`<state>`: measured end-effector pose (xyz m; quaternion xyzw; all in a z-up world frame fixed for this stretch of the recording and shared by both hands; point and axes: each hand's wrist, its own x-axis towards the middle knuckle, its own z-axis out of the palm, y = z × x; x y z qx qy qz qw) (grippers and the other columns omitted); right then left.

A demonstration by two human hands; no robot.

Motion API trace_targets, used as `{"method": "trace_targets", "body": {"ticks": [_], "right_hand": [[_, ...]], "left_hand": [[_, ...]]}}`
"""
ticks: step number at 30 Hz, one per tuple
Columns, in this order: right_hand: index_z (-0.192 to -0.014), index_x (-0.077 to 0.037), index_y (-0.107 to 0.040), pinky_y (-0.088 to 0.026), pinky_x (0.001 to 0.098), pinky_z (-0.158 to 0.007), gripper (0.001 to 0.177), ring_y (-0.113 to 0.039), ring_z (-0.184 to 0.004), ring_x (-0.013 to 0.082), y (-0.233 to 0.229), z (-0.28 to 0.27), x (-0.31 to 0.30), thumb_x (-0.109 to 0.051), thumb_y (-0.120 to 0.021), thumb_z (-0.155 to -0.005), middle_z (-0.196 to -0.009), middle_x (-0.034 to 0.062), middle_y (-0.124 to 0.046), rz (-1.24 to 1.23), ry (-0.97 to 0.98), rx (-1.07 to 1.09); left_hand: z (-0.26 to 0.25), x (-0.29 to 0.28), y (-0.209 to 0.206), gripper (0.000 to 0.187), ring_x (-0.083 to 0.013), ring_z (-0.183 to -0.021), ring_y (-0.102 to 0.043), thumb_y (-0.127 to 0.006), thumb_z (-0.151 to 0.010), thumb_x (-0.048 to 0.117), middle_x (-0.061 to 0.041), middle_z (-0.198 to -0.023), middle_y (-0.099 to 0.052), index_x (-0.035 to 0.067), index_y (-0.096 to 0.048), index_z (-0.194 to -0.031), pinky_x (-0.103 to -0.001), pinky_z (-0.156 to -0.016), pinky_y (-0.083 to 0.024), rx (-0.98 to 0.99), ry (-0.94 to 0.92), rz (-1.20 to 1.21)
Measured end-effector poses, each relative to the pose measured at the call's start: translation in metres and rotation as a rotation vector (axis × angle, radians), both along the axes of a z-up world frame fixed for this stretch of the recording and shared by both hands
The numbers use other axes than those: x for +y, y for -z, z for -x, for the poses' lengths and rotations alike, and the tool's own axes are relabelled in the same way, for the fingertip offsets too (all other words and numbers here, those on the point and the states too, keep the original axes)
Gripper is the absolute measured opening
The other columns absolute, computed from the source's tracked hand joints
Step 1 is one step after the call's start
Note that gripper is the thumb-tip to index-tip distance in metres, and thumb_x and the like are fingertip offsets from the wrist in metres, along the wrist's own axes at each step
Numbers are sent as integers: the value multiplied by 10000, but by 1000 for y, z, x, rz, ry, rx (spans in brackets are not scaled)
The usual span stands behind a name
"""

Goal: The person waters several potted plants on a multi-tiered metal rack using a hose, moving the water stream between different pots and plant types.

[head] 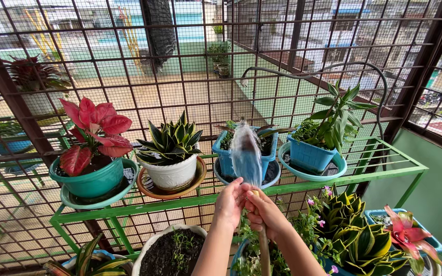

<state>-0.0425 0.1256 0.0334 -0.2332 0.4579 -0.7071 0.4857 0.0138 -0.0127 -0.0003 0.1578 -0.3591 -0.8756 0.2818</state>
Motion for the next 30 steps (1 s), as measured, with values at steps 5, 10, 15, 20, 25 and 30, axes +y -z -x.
{"method": "trace_targets", "body": {"ticks": [5, 10, 15, 20, 25, 30], "right_hand": [[-1309, -231, -568, -255, 223, -361, 307, -329, -442, 53, -1, 1, 4, -320, -509, -1022, -724, -39, -444, -20, 66, -23], [-1253, -214, -511, -250, 234, -359, 240, -330, -442, 61, 5, 5, 7, -306, -528, -1032, -733, -34, -442, 1, 49, -69], [-1226, -232, -552, -255, 234, -344, 226, -329, -425, 57, 7, 7, 12, -317, -528, -1018, -715, -34, -444, 8, 39, -37], [-1248, -199, -489, -259, 229, -351, 232, -337, -439, 59, 7, 6, 11, -316, -530, -1052, -740, -31, -439, 2, 41, -77], [-1384, -262, -545, -269, 223, -346, 368, -347, -430, 51, 6, -1, 13, -301, -518, -1020, -718, -32, -440, -9, -1, -51], [-1352, -223, -535, -256, 222, -341, 332, -341, -426, 56, 8, -7, 14, -305, -522, -1031, -722, -30, -451, -12, -22, -42]], "left_hand": [[-3, 5, -7, 485, -216, -1110, -650, -587, -936, 337, -89, -1144, -759, 99, -580, -1358, -375, -1000, -455, -60, 29, -59], [-1, 7, -5, 545, -267, -1155, -618, -607, -952, 352, -116, -1142, -722, 65, -553, -1412, -429, -1052, -447, -8, 40, -26], [0, 11, -10, 524, -236, -1166, -604, -599, -958, 350, -72, -1188, -718, 88, -593, -1411, -406, -1041, -443, -95, 20, -52], [-1, 15, -7, 500, -247, -1044, -650, -596, -930, 324, -136, -1128, -722, 66, -589, -1358, -408, -959, -489, -46, 17, 1], [-3, 9, 3, 483, -236, -1010, -652, -606, -966, 335, -143, -1100, -723, -6, -571, -1307, -397, -945, -481, -50, 20, -5], [-5, 7, 8, 465, -244, -977, -640, -624, -941, 326, -108, -1007, -708, 89, -631, -1340, -410, -935, -478, -69, 3, -46]]}}
